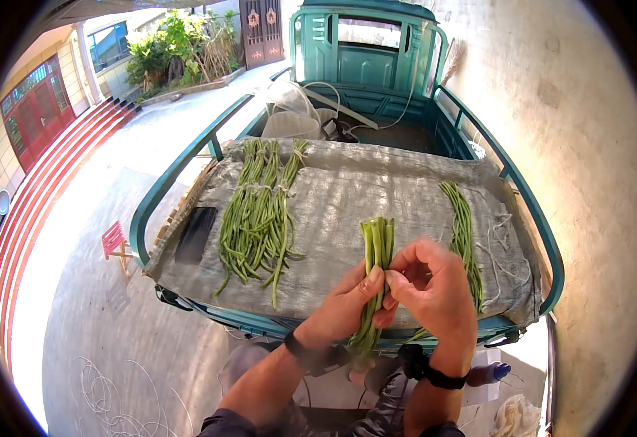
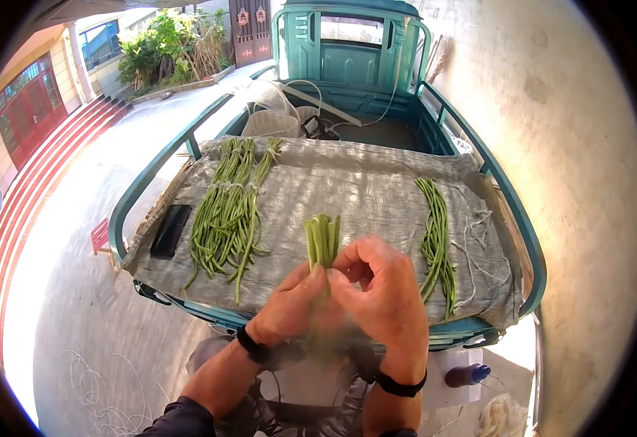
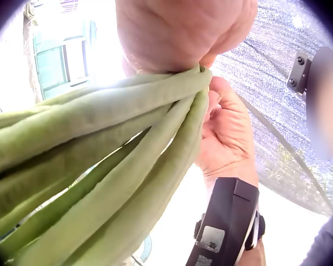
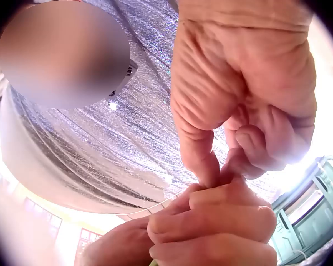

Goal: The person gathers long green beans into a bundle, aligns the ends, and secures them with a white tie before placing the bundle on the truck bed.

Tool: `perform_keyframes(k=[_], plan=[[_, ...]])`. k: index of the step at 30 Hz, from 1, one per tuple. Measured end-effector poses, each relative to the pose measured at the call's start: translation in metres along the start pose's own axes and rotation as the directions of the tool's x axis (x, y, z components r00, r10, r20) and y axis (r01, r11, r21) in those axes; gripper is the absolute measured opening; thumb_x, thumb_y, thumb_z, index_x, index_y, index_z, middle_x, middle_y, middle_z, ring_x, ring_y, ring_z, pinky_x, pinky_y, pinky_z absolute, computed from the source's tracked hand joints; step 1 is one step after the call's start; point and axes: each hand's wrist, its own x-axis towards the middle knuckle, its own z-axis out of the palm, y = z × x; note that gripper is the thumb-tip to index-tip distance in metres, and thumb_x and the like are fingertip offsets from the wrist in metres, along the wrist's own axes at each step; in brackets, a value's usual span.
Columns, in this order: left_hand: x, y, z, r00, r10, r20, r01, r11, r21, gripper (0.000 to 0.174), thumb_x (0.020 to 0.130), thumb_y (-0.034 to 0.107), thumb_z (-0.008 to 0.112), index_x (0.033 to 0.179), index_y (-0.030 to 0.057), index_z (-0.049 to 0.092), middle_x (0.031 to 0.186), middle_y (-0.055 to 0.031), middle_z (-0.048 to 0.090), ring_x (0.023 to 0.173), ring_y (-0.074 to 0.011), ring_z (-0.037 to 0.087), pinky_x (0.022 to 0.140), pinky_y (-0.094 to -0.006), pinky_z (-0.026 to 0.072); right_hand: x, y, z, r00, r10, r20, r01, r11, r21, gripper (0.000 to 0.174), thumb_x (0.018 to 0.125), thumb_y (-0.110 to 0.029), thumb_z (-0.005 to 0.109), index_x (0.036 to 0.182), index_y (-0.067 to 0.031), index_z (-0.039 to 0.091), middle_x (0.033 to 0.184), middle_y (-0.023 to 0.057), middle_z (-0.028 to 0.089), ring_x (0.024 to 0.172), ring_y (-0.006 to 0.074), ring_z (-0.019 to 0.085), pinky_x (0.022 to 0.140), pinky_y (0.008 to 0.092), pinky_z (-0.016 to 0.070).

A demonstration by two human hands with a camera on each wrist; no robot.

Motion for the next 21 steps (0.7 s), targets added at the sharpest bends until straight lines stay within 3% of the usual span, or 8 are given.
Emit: perform_keyframes(k=[3,15,21], plan=[[0.0019,-0.0037,-0.0016,1.000,0.026,-0.001,-0.026,1.000,0.007,0.041,0.112,0.049,0.051,0.116,0.0085,0.053,0.091,-0.0028,0.055,0.068,-0.0131,0.056,0.061,-0.0275,0.0468,0.0010,-0.0031,0.0012,0.998,0.053,-0.014,-0.054,0.998,-0.039,0.012,0.082,-0.007,0.077,0.086,0.0007,0.069,0.076,0.0055,0.069,0.066,0.0112,0.063,0.061,0.0288,0.0499],[0.0012,-0.0017,0.0012,0.998,0.042,-0.053,-0.037,0.994,0.100,0.041,0.113,0.047,0.049,0.125,0.0080,0.050,0.095,-0.0054,0.060,0.071,-0.0153,0.064,0.064,-0.0290,0.0526,0.0005,0.0003,0.0025,1.000,0.020,-0.012,-0.021,0.996,-0.084,0.014,0.078,-0.009,0.076,0.084,0.0020,0.069,0.076,0.0121,0.072,0.068,0.0207,0.070,0.066,0.0342,0.0568],[0.0011,-0.0027,-0.0006,0.998,0.030,-0.056,-0.025,0.996,0.088,0.038,0.113,0.044,0.048,0.126,0.0083,0.050,0.094,-0.0050,0.060,0.072,-0.0141,0.063,0.064,-0.0282,0.0518,-0.0007,-0.0002,0.0018,1.000,-0.019,-0.013,0.017,0.989,-0.145,0.015,0.077,-0.009,0.076,0.083,0.0016,0.068,0.077,0.0126,0.071,0.066,0.0226,0.068,0.065,0.0356,0.0548]])
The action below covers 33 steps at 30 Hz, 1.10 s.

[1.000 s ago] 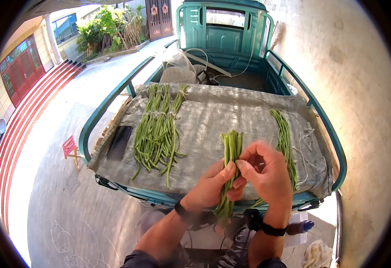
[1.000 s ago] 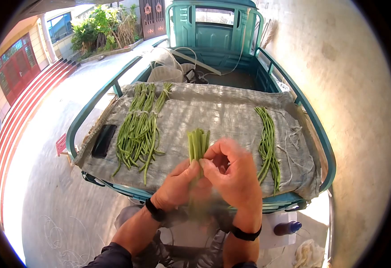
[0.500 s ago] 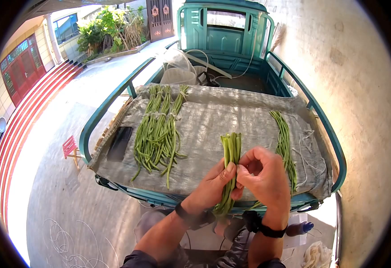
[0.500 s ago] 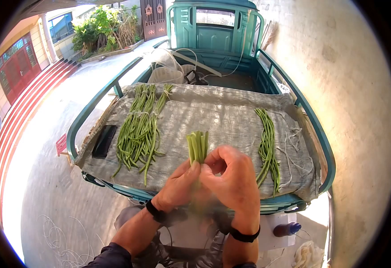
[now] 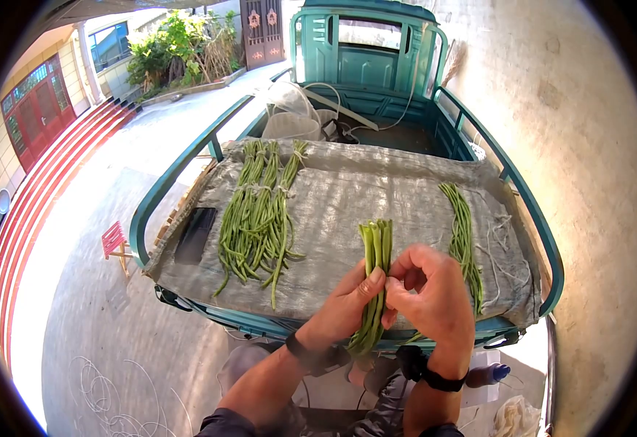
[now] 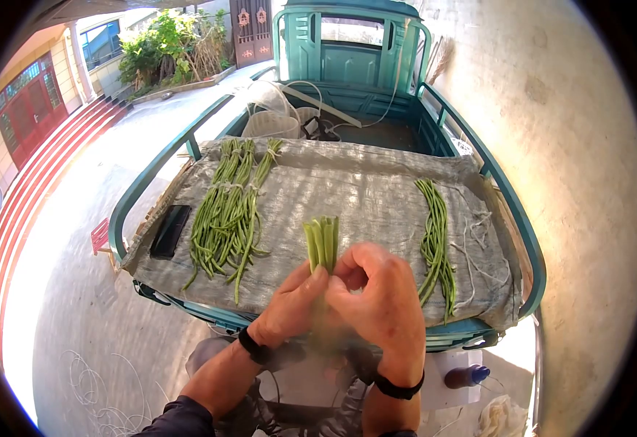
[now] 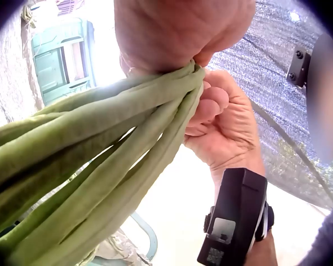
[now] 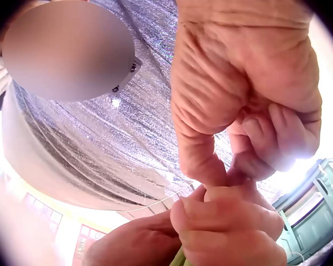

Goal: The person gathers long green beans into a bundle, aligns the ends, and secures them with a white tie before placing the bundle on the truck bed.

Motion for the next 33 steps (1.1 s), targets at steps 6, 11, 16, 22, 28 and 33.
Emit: perform_keyframes(k=[6,11,16,22,28,33], plan=[[0.003,0.002,-0.002,0.992,0.110,0.058,-0.116,0.986,0.123,0.032,0.114,0.040,0.049,0.122,0.0093,0.048,0.091,-0.0026,0.054,0.070,-0.0103,0.054,0.062,-0.0262,0.0476,0.000,0.001,-0.006,0.997,-0.027,0.074,0.029,0.999,-0.027,0.005,0.089,0.003,0.070,0.093,0.0034,0.066,0.081,0.0046,0.071,0.073,0.0088,0.071,0.061,0.0234,0.0521],[0.001,0.009,0.004,0.981,0.179,0.082,-0.192,0.959,0.209,0.028,0.115,0.035,0.049,0.122,0.0088,0.046,0.089,-0.0016,0.053,0.069,-0.0078,0.051,0.059,-0.0235,0.0445,-0.004,-0.011,-0.005,0.997,0.004,-0.072,0.006,0.990,0.140,0.010,0.083,-0.004,0.076,0.089,0.0000,0.069,0.078,0.0032,0.065,0.065,0.0082,0.058,0.057,0.0259,0.0428],[0.002,0.004,0.005,0.982,0.184,0.050,-0.191,0.937,0.292,0.026,0.115,0.031,0.050,0.125,0.0072,0.045,0.085,0.0003,0.052,0.066,-0.0056,0.049,0.057,-0.0221,0.0422,-0.006,-0.016,-0.002,0.992,-0.041,-0.120,0.066,0.975,0.212,0.010,0.085,-0.002,0.079,0.087,-0.0009,0.069,0.080,0.0012,0.063,0.066,0.0060,0.057,0.057,0.0243,0.0422],[0.007,-0.007,-0.005,0.972,0.220,0.080,-0.233,0.880,0.415,0.030,0.115,0.030,0.050,0.132,0.0057,0.043,0.084,0.0003,0.053,0.066,-0.0052,0.049,0.057,-0.0227,0.0416,-0.003,-0.012,0.012,0.982,-0.017,-0.186,0.045,0.987,0.151,0.016,0.083,-0.005,0.083,0.085,-0.0001,0.068,0.081,0.0030,0.063,0.066,0.0089,0.058,0.057,0.0258,0.0437],[0.011,-0.014,-0.006,0.972,0.226,0.069,-0.233,0.868,0.438,0.034,0.115,0.030,0.050,0.136,0.0049,0.042,0.086,0.0004,0.053,0.068,-0.0054,0.049,0.059,-0.0227,0.0422,-0.003,-0.017,0.014,0.974,-0.006,-0.227,0.023,0.997,0.073,0.016,0.084,-0.005,0.082,0.086,0.0007,0.068,0.080,0.0049,0.064,0.066,0.0113,0.060,0.058,0.0274,0.0462],[0.010,-0.018,-0.006,0.974,0.216,0.071,-0.226,0.882,0.414,0.037,0.114,0.031,0.051,0.138,0.0048,0.041,0.089,0.0003,0.053,0.069,-0.0055,0.050,0.060,-0.0227,0.0430,-0.002,-0.011,0.011,0.982,0.025,-0.188,-0.002,0.993,0.119,0.014,0.085,-0.004,0.081,0.087,0.0012,0.069,0.080,0.0058,0.066,0.066,0.0116,0.062,0.059,0.0278,0.0477]])
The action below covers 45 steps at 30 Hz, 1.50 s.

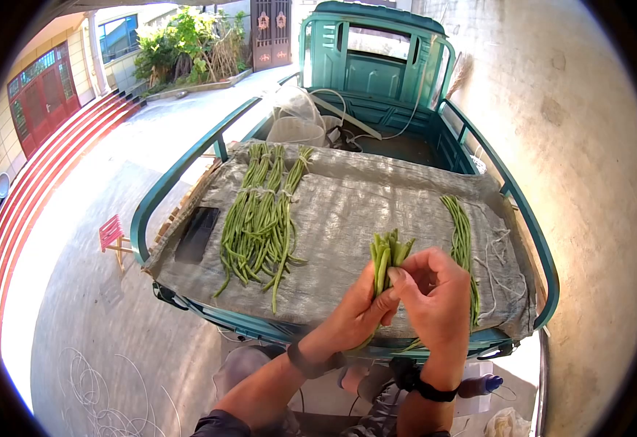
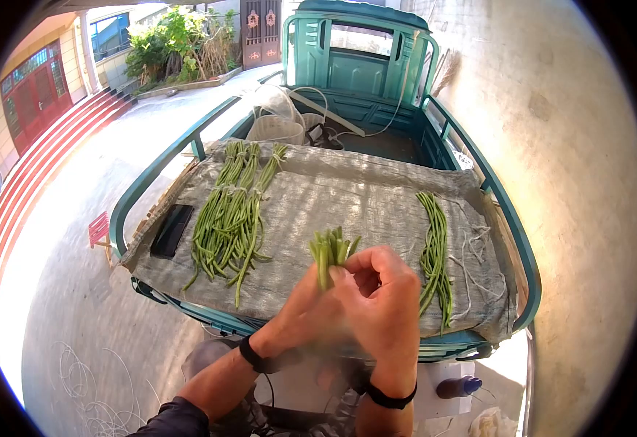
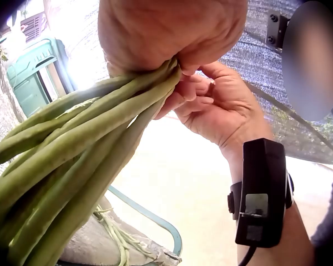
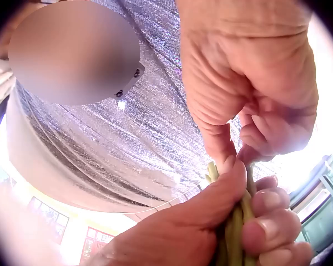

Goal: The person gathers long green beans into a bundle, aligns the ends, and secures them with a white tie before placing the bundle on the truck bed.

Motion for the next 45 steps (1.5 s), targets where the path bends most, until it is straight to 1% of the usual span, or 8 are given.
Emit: perform_keyframes(k=[11,18,22,24,27,30,36,45], plan=[[0.003,-0.013,0.002,0.997,-0.058,0.056,0.067,0.984,-0.165,0.042,0.114,0.032,0.052,0.143,0.0045,0.039,0.096,-0.0001,0.054,0.073,-0.0056,0.051,0.063,-0.0227,0.0446,0.000,-0.001,-0.010,0.994,-0.005,0.109,0.016,0.994,-0.106,0.013,0.083,-0.007,0.079,0.086,0.0013,0.069,0.082,0.0107,0.069,0.068,0.0195,0.067,0.061,0.0321,0.0515],[-0.001,0.002,0.007,0.998,-0.028,0.062,0.034,0.995,-0.095,0.043,0.114,0.033,0.051,0.143,0.0042,0.039,0.095,-0.0011,0.055,0.073,-0.0064,0.053,0.062,-0.0232,0.0452,0.000,-0.004,-0.016,0.991,0.003,0.135,0.019,0.986,-0.164,0.015,0.082,-0.007,0.080,0.088,0.0024,0.069,0.082,0.0123,0.069,0.068,0.0213,0.068,0.062,0.0328,0.0522],[-0.003,0.004,0.004,0.993,-0.004,0.119,0.031,0.972,-0.232,0.041,0.115,0.033,0.050,0.142,0.0041,0.039,0.092,-0.0018,0.054,0.071,-0.0076,0.053,0.062,-0.0239,0.0455,0.000,0.000,-0.018,0.993,-0.001,0.118,0.009,0.998,-0.064,0.013,0.083,-0.004,0.079,0.090,0.0019,0.070,0.081,0.0087,0.069,0.069,0.0161,0.067,0.061,0.0293,0.0509],[-0.002,0.008,0.003,0.991,0.010,0.136,0.024,0.969,-0.246,0.040,0.115,0.032,0.049,0.141,0.0039,0.039,0.090,-0.0019,0.054,0.071,-0.0080,0.052,0.062,-0.0241,0.0456,-0.002,-0.006,-0.019,0.997,0.003,0.071,-0.006,0.999,0.042,0.011,0.084,-0.002,0.079,0.091,0.0012,0.071,0.082,0.0063,0.068,0.070,0.0127,0.066,0.061,0.0268,0.0498],[-0.001,0.010,0.003,0.985,0.033,0.167,0.011,0.966,-0.258,0.039,0.115,0.030,0.049,0.141,0.0036,0.039,0.089,-0.0018,0.053,0.070,-0.0084,0.052,0.062,-0.0238,0.0457,0.000,-0.007,-0.019,1.000,-0.019,0.010,0.018,0.996,0.086,0.010,0.084,0.001,0.078,0.092,0.0001,0.072,0.084,0.0034,0.066,0.070,0.0090,0.064,0.060,0.0242,0.0479],[-0.002,0.015,0.005,0.985,0.032,0.168,0.009,0.971,-0.240,0.040,0.115,0.029,0.049,0.143,0.0035,0.038,0.089,-0.0018,0.052,0.070,-0.0086,0.051,0.062,-0.0236,0.0457,0.002,-0.001,-0.017,0.996,-0.087,-0.014,0.087,0.996,0.017,0.011,0.084,0.000,0.078,0.093,0.0001,0.071,0.086,0.0036,0.065,0.068,0.0091,0.062,0.060,0.0242,0.0472],[-0.003,0.015,0.002,0.980,0.041,0.193,-0.001,0.979,-0.202,0.046,0.115,0.030,0.048,0.150,0.0033,0.033,0.091,-0.0013,0.052,0.070,-0.0082,0.051,0.062,-0.0236,0.0458,0.002,-0.002,-0.015,0.998,-0.058,-0.002,0.058,0.998,-0.014,0.009,0.085,0.001,0.077,0.092,0.0002,0.071,0.083,0.0029,0.065,0.067,0.0084,0.061,0.059,0.0239,0.0463],[-0.002,0.013,0.000,0.974,0.028,0.224,0.032,0.965,-0.261,0.050,0.114,0.031,0.049,0.153,0.0051,0.030,0.096,-0.0017,0.053,0.072,-0.0082,0.053,0.064,-0.0242,0.0475,0.000,-0.009,-0.013,0.999,0.034,0.002,-0.034,0.990,0.137,0.006,0.091,-0.001,0.076,0.092,-0.0006,0.070,0.081,-0.0018,0.067,0.070,0.0021,0.059,0.061,0.0200,0.0462]])
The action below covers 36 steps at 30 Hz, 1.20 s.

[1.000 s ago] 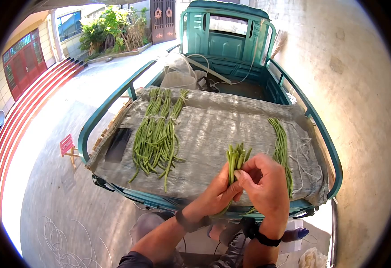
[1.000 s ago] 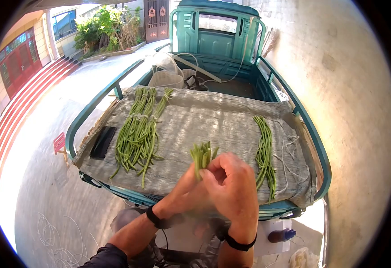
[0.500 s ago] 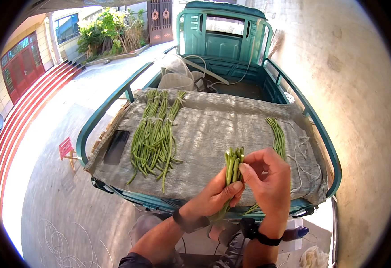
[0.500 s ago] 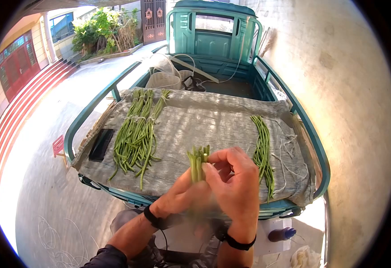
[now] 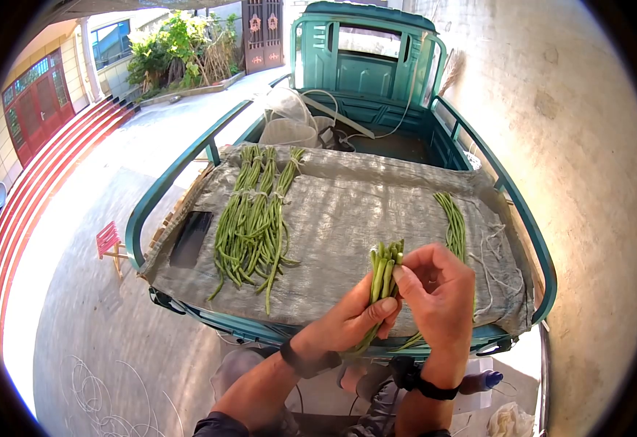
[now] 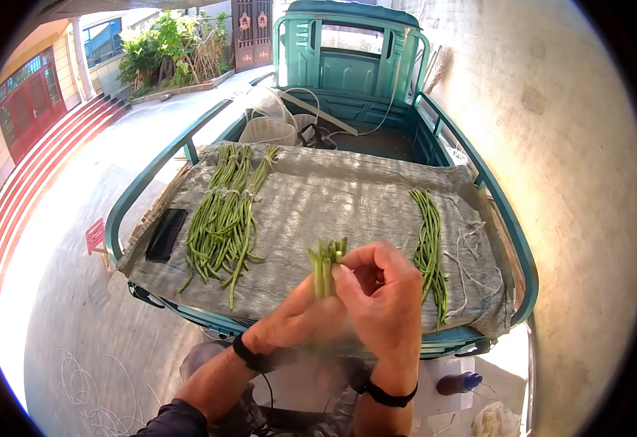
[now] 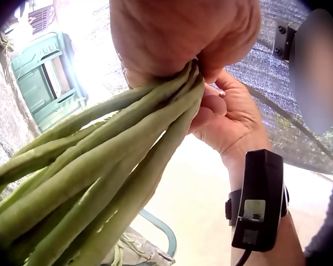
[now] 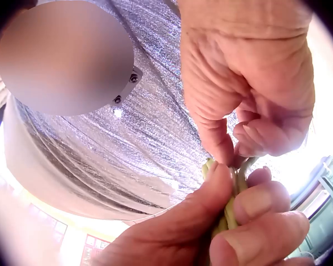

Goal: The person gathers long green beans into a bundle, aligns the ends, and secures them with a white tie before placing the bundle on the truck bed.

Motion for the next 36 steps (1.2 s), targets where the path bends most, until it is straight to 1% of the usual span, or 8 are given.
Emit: perform_keyframes(k=[5,17,22,24,27,30,33,36], plan=[[-0.001,0.003,-0.002,0.999,-0.031,0.013,0.032,0.999,-0.029,0.050,0.114,0.030,0.049,0.154,0.0054,0.030,0.100,-0.0027,0.053,0.075,-0.0088,0.055,0.067,-0.0248,0.0496,0.000,0.002,0.001,1.000,-0.011,-0.001,0.011,1.000,0.007,0.007,0.091,0.000,0.076,0.092,-0.0005,0.070,0.081,-0.0019,0.068,0.070,0.0018,0.060,0.060,0.0193,0.0461],[-0.004,0.021,0.003,0.999,-0.032,0.008,0.032,0.999,0.023,0.048,0.115,0.027,0.048,0.153,0.0047,0.030,0.102,-0.0033,0.054,0.077,-0.0102,0.057,0.070,-0.0259,0.0513,0.000,-0.001,0.005,1.000,0.006,-0.025,-0.004,0.996,0.092,0.007,0.092,0.000,0.076,0.092,0.0000,0.069,0.079,-0.0013,0.069,0.068,0.0016,0.061,0.060,0.0184,0.0464],[-0.003,0.025,0.005,0.999,-0.048,-0.017,0.048,0.999,0.017,0.042,0.114,0.034,0.051,0.142,0.0057,0.038,0.097,-0.0024,0.053,0.076,-0.0095,0.056,0.068,-0.0249,0.0495,0.000,-0.002,0.006,1.000,-0.006,-0.029,0.008,0.997,0.082,0.007,0.092,0.000,0.076,0.093,0.0002,0.069,0.079,-0.0018,0.069,0.069,0.0015,0.061,0.060,0.0183,0.0464],[-0.005,0.023,0.003,0.997,-0.075,-0.036,0.075,0.997,-0.019,0.041,0.112,0.040,0.054,0.133,0.0064,0.043,0.093,-0.0017,0.052,0.073,-0.0093,0.054,0.064,-0.0245,0.0468,0.000,0.001,0.007,0.999,-0.026,-0.029,0.028,0.997,0.073,0.008,0.093,-0.001,0.077,0.093,0.0003,0.069,0.080,-0.0020,0.069,0.070,0.0015,0.061,0.061,0.0182,0.0465],[-0.008,0.031,0.005,0.984,-0.150,-0.093,0.137,0.982,-0.132,0.042,0.109,0.048,0.058,0.119,0.0078,0.050,0.085,-0.0002,0.050,0.068,-0.0090,0.049,0.059,-0.0238,0.0416,-0.001,-0.002,0.003,0.998,-0.057,-0.020,0.059,0.987,0.148,0.008,0.095,-0.002,0.077,0.096,0.0004,0.069,0.079,-0.0031,0.067,0.069,0.0012,0.059,0.061,0.0182,0.0458],[-0.013,0.026,-0.007,0.987,-0.159,0.004,0.154,0.944,-0.291,0.050,0.106,0.049,0.062,0.128,0.0035,0.055,0.091,0.0012,0.055,0.068,-0.0071,0.050,0.056,-0.0238,0.0382,0.000,0.006,-0.005,0.994,-0.069,-0.080,0.084,0.977,0.198,0.007,0.098,-0.004,0.074,0.102,0.0000,0.069,0.080,-0.0042,0.066,0.069,0.0009,0.057,0.062,0.0184,0.0454],[-0.013,0.029,-0.002,0.990,-0.144,-0.001,0.133,0.918,-0.373,0.049,0.105,0.050,0.062,0.122,0.0034,0.057,0.086,-0.0002,0.052,0.061,-0.0085,0.048,0.051,-0.0261,0.0365,0.004,0.010,-0.006,1.000,-0.008,-0.015,0.011,0.981,0.194,0.009,0.100,-0.006,0.071,0.106,0.0001,0.068,0.084,-0.0044,0.066,0.070,0.0011,0.056,0.064,0.0190,0.0454],[-0.012,0.034,0.000,0.984,-0.177,0.009,0.170,0.927,-0.333,0.046,0.105,0.053,0.062,0.113,0.0078,0.055,0.078,0.0009,0.050,0.060,-0.0084,0.045,0.054,-0.0232,0.0364,0.007,0.010,-0.011,0.957,0.173,0.235,-0.226,0.948,0.224,0.009,0.101,-0.006,0.070,0.107,0.0004,0.068,0.089,-0.0031,0.068,0.075,0.0021,0.060,0.067,0.0195,0.0482]])
